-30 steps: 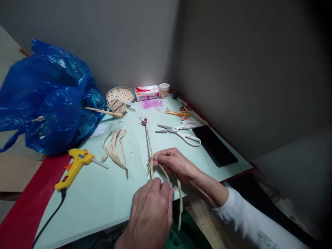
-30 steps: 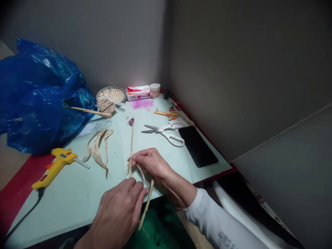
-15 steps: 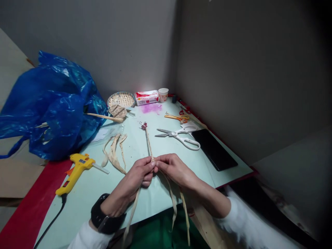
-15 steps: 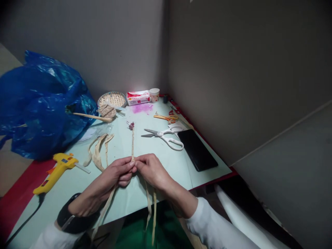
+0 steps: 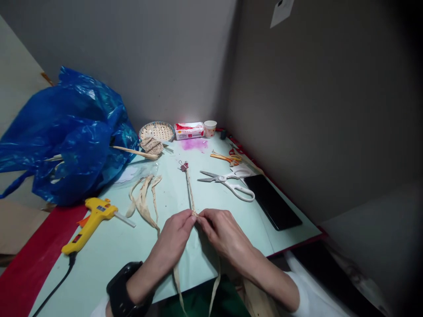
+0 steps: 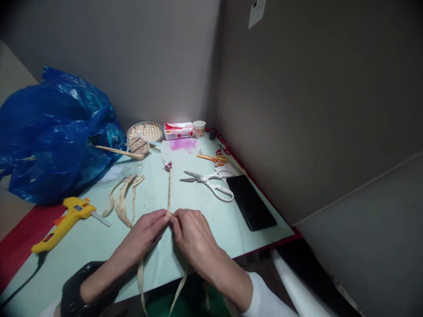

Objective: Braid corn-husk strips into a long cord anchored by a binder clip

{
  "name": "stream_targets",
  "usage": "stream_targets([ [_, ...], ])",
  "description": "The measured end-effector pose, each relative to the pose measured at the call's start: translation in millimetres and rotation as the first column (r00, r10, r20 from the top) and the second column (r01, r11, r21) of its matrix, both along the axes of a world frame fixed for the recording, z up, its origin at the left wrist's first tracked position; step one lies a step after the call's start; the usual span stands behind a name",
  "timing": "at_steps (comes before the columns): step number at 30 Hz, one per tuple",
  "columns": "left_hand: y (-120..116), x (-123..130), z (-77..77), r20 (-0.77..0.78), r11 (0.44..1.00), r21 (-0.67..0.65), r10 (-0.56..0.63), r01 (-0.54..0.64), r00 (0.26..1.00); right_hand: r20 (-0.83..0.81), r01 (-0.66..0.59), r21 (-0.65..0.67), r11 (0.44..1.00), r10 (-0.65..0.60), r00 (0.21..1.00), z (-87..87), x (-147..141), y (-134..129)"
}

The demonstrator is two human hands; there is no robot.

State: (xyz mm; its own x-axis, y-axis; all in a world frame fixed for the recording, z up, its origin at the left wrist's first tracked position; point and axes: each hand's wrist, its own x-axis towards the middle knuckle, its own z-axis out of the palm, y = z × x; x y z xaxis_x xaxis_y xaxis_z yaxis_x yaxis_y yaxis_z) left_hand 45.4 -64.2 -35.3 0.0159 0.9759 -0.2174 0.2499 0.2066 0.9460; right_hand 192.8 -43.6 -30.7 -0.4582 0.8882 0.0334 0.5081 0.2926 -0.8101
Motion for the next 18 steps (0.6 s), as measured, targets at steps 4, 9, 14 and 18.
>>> stream_targets([
  [4,0,-1,7.7,-0.238,0.997,0.074,-0.009,0.028,0.971,0.054,-0.001,-0.001,1.0,0.001,0.999,-0.7,3,-1],
  [9,-1,-3,4.7,-0.3,0.996,0.064,-0.046,0.068,0.953,0.031,0.032,0.033,0.999,-0.033,0.999,-7.0,5,-2],
  [14,1,-7,-4.3,-0.199,0.998,0.041,-0.048,0.057,0.979,0.063,0.06,0.085,0.995,-0.065,0.996,-11.4,6,-5],
  [18,0,-6,-5.4,-0.132,1.0,0.005,0.006,-0.005,0.991,0.273,0.055,0.45,0.891,-0.196,0.942,-15.9,3,-12],
])
